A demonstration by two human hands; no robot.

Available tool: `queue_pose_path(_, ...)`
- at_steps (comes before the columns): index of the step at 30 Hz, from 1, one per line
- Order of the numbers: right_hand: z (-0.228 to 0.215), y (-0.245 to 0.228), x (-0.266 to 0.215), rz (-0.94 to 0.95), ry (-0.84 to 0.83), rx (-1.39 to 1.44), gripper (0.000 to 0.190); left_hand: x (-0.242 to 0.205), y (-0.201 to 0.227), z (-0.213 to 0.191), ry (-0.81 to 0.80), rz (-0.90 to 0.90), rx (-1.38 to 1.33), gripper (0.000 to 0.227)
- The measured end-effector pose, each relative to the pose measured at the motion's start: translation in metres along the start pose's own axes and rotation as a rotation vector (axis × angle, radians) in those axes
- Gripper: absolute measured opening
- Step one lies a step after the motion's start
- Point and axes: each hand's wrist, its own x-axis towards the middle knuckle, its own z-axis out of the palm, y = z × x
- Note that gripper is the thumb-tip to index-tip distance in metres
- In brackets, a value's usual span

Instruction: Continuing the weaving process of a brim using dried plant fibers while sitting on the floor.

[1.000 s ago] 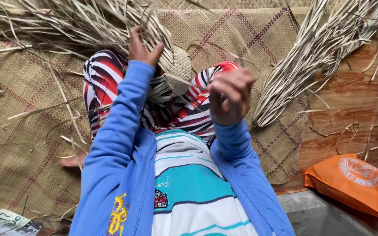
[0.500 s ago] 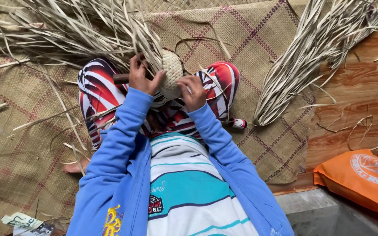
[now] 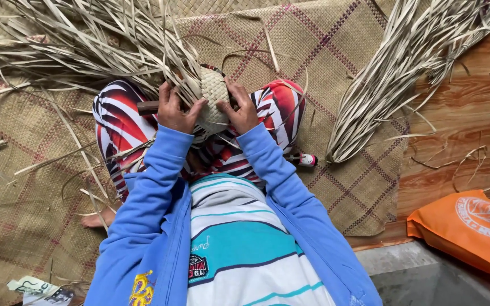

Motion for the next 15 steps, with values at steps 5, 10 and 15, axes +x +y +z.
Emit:
queue_pose_path(5, 0.004, -0.002, -0.003, -0.004, 0.056, -0.032, 0.065, -0.003, -0.004, 0.001, -0.154, 0.024, 0.043, 0.078)
queue_pose_path(10, 0.012, 0.038, -0.008, 0.144, 0.128, 0.254, 0.087, -0.011, -0.017, 0.013, -0.07, -0.024, -0.05, 0.102)
queue_pose_path(15, 0.005, 0.02, -0.005, 0.142, 0.08, 0.182, 0.068, -0.011, -0.013, 0.015, -0.084, -0.106, -0.073, 0.105)
